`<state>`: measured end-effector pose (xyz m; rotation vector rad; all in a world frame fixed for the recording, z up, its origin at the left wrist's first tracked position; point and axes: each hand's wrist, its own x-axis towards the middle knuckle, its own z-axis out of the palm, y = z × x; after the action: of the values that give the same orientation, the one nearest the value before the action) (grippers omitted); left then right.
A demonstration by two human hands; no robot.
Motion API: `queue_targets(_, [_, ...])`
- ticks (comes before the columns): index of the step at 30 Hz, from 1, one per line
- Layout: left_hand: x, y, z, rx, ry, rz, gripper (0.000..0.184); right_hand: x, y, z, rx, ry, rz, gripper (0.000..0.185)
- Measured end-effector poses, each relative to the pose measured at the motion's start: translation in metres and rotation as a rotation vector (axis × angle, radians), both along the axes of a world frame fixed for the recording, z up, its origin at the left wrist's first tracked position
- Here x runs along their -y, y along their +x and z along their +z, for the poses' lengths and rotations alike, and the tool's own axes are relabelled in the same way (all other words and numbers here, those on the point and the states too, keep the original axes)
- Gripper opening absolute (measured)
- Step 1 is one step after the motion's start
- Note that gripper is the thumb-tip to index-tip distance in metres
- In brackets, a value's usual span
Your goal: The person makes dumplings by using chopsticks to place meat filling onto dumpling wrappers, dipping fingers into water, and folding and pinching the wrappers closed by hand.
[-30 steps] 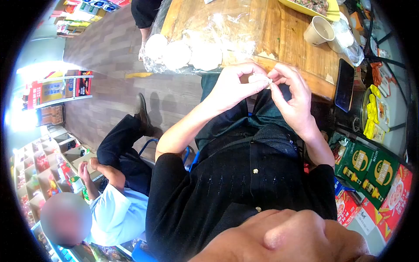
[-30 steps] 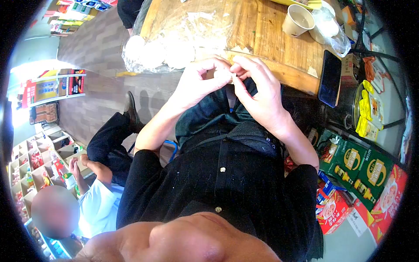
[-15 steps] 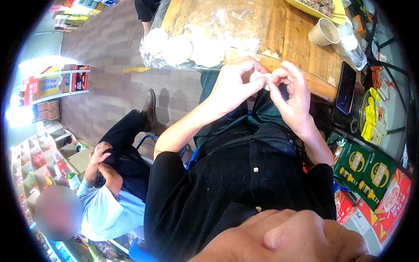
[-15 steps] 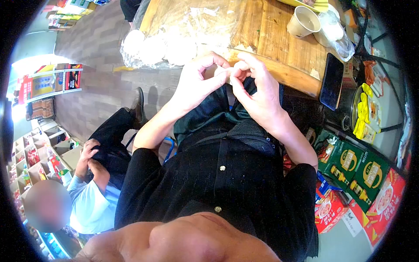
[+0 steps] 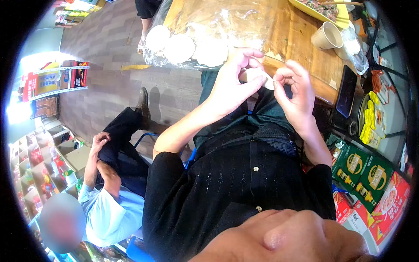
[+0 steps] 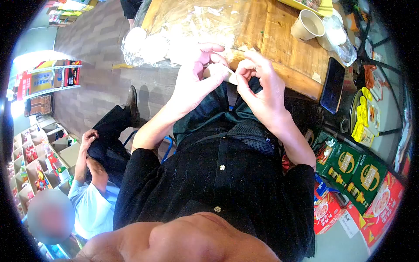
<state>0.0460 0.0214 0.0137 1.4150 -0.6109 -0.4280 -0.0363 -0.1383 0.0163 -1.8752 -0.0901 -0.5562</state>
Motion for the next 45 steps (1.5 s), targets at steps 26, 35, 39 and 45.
queue_targets(26, [-0.002, -0.009, -0.015, -0.291, -0.300, -0.006, 0.050, -0.003, 0.001, 0.000, -0.043, 0.128, 0.066, 0.041])
queue_targets(35, [0.013, -0.016, -0.026, -0.506, -0.512, -0.044, 0.008, -0.007, 0.000, 0.001, -0.029, 0.201, 0.055, 0.039])
queue_targets(39, [0.012, -0.018, -0.014, -0.295, -0.349, 0.067, 0.007, -0.004, -0.001, -0.001, 0.013, -0.092, 0.066, 0.039])
queue_targets(45, [0.010, -0.016, -0.012, -0.180, -0.287, 0.046, 0.010, -0.008, 0.002, 0.003, 0.036, 0.117, 0.037, 0.046])
